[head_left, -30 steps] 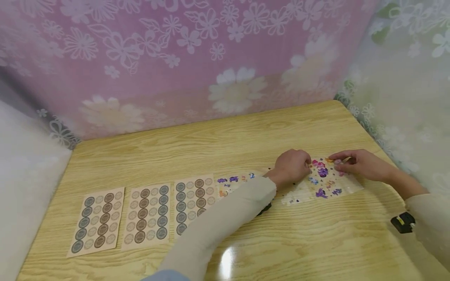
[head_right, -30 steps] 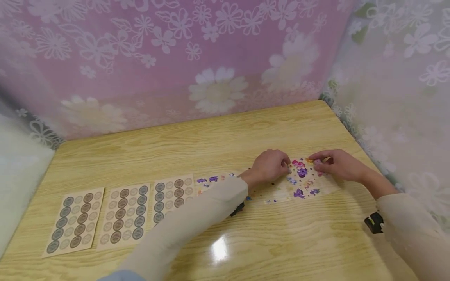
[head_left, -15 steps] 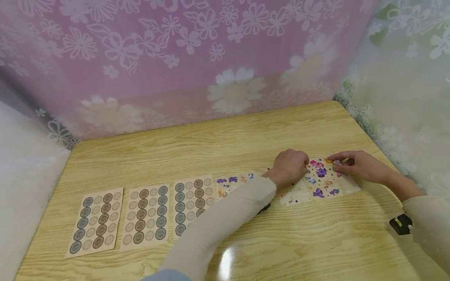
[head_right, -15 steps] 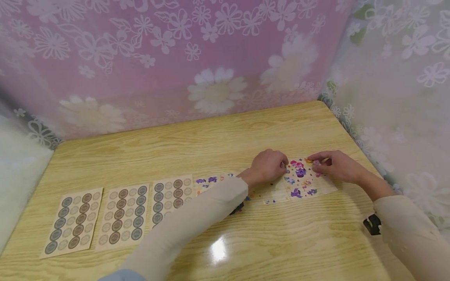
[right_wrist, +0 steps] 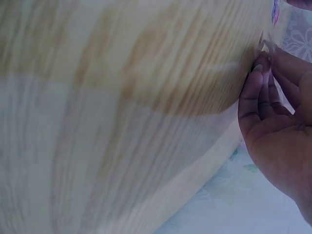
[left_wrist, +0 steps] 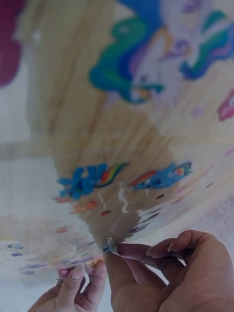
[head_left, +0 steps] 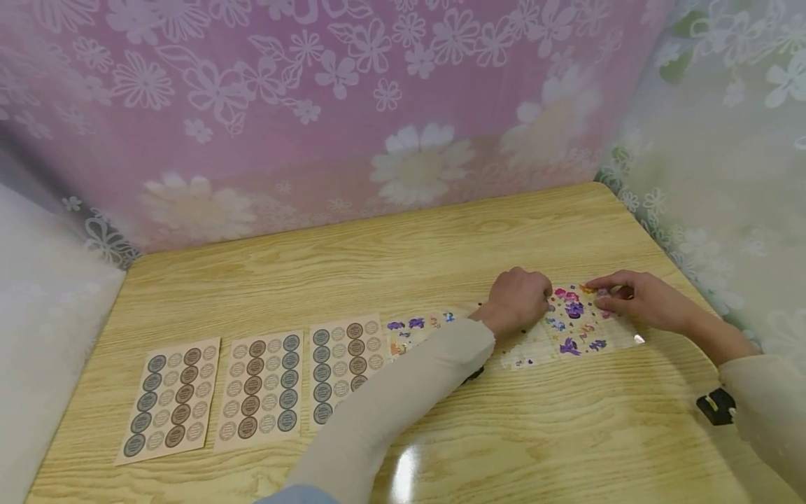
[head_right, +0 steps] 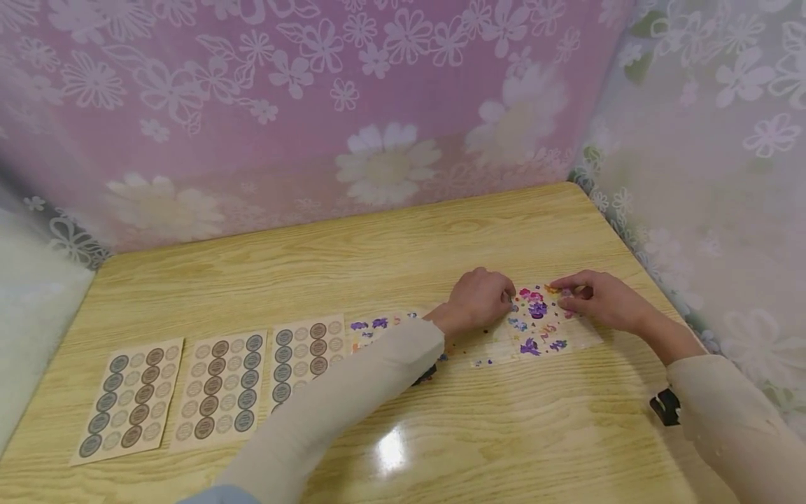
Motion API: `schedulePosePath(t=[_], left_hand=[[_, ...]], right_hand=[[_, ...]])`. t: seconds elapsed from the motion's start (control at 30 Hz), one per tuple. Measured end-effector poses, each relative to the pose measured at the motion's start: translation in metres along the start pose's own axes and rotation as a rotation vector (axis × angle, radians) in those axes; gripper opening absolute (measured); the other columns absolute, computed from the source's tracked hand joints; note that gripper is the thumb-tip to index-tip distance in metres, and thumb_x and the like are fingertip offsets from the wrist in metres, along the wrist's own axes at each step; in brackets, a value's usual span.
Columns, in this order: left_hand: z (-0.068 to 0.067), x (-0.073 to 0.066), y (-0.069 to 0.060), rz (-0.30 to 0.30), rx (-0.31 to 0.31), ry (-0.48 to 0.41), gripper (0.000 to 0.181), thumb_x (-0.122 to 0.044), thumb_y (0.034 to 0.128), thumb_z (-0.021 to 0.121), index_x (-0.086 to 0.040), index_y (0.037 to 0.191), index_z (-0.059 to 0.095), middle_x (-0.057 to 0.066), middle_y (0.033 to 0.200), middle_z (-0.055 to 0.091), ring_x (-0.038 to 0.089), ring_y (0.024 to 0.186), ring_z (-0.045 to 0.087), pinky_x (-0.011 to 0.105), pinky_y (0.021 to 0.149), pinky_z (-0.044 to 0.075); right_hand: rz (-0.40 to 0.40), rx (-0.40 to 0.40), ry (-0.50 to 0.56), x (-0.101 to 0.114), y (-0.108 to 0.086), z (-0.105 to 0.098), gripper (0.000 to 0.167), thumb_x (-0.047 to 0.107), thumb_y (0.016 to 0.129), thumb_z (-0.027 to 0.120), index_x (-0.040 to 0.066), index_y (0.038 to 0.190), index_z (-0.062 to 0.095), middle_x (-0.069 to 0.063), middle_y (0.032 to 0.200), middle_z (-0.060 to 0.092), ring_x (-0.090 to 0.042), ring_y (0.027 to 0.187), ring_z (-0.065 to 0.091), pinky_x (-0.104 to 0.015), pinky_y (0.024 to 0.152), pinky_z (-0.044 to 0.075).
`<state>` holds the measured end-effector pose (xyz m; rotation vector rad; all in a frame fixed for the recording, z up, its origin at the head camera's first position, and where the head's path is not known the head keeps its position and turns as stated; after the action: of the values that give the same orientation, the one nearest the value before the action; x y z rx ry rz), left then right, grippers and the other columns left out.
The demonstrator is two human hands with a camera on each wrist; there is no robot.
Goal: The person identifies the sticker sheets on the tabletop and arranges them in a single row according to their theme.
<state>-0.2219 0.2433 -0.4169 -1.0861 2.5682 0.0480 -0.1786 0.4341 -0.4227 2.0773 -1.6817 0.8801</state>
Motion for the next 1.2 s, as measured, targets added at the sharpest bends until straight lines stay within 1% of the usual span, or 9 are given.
schedulePosePath(t=[0.2,0.3,0.53,0.7,0.87,0.97,1.07,1.13,1.2], left_hand=[[0.001,0.000,0.001,0.006,-0.014,0.034,0.014,-0.030,0.0929,0.063,-0.027,0.102,0.073,-0.016,0.095,0.066,0.003,0.083,0.056,0.020,0.072,0.045],[0.002,0.000,0.001,0.005,-0.022,0.065,0.016,-0.030,0.0933,0.062,-0.029,0.104,0.073,-0.017,0.097,0.066,0.004,0.083,0.056,0.021,0.073,0.044],[0.000,0.003,-0.001,-0.046,-0.034,0.115,0.023,-0.042,0.0931,0.060,-0.041,0.114,0.069,-0.018,0.108,0.058,0.009,0.090,0.041,0.027,0.083,0.035],[-0.002,0.009,-0.001,-0.087,-0.037,0.157,0.027,-0.047,0.0922,0.058,-0.045,0.119,0.065,-0.013,0.105,0.046,0.011,0.096,0.031,0.027,0.085,0.029],[-0.004,0.014,-0.002,-0.077,-0.048,0.212,0.028,-0.041,0.0971,0.050,-0.048,0.121,0.062,-0.012,0.107,0.044,0.011,0.098,0.030,0.027,0.084,0.027],[-0.010,0.021,-0.004,-0.071,-0.076,0.213,0.032,-0.039,0.0996,0.045,-0.046,0.129,0.056,-0.011,0.113,0.043,0.012,0.100,0.031,0.028,0.083,0.028],[-0.021,0.033,-0.009,-0.065,-0.128,0.201,0.036,-0.038,0.1003,0.043,-0.042,0.136,0.050,-0.009,0.126,0.043,0.012,0.108,0.035,0.030,0.086,0.030],[-0.031,0.044,-0.013,-0.062,-0.156,0.200,0.038,-0.038,0.1005,0.042,-0.040,0.138,0.048,-0.006,0.135,0.041,0.015,0.116,0.037,0.032,0.088,0.032],[-0.041,0.057,-0.019,-0.065,-0.174,0.196,0.039,-0.037,0.1005,0.042,-0.038,0.139,0.047,-0.004,0.141,0.039,0.017,0.123,0.038,0.034,0.093,0.033]], right_hand=[[-0.012,-0.026,-0.036,-0.001,0.001,0.001,0.032,0.010,0.095,0.061,-0.003,0.124,0.060,-0.006,0.090,0.061,-0.011,0.070,0.062,-0.025,0.059,0.048],[-0.011,-0.032,-0.052,0.000,0.000,0.001,0.033,0.011,0.095,0.061,-0.003,0.124,0.060,-0.006,0.090,0.060,-0.011,0.070,0.061,-0.025,0.059,0.047],[-0.001,-0.076,-0.185,0.003,0.000,-0.001,0.034,0.016,0.093,0.064,-0.003,0.120,0.064,-0.017,0.104,0.054,-0.019,0.079,0.055,-0.028,0.065,0.045],[0.020,-0.067,-0.223,0.002,0.008,-0.001,0.037,0.019,0.093,0.065,-0.006,0.120,0.063,-0.022,0.109,0.051,-0.025,0.083,0.049,-0.034,0.067,0.043],[0.016,-0.040,-0.234,0.002,0.015,-0.001,0.040,0.021,0.093,0.065,-0.007,0.121,0.061,-0.025,0.112,0.049,-0.025,0.083,0.051,-0.035,0.066,0.045],[-0.016,-0.017,-0.209,0.003,0.018,-0.002,0.039,0.019,0.093,0.065,-0.007,0.121,0.061,-0.024,0.112,0.050,-0.022,0.081,0.056,-0.032,0.065,0.046],[-0.042,-0.011,-0.186,0.003,0.021,-0.004,0.038,0.016,0.094,0.062,-0.008,0.123,0.058,-0.025,0.116,0.047,-0.024,0.080,0.062,-0.031,0.064,0.049],[-0.046,-0.022,-0.188,0.001,0.022,-0.007,0.038,0.016,0.096,0.060,-0.008,0.125,0.055,-0.027,0.118,0.046,-0.029,0.085,0.064,-0.037,0.067,0.051],[-0.038,-0.038,-0.195,0.000,0.023,-0.011,0.042,0.018,0.097,0.058,-0.009,0.128,0.051,-0.031,0.124,0.041,-0.039,0.093,0.061,-0.047,0.072,0.051]])
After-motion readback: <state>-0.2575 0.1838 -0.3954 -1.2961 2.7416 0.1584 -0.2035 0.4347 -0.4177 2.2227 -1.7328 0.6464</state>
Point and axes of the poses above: each hand's wrist, its own y-axis towards the middle knuckle, its own z-axis out of the palm, x = y × z, the point moved 5 cm from there along y, towards the middle knuckle
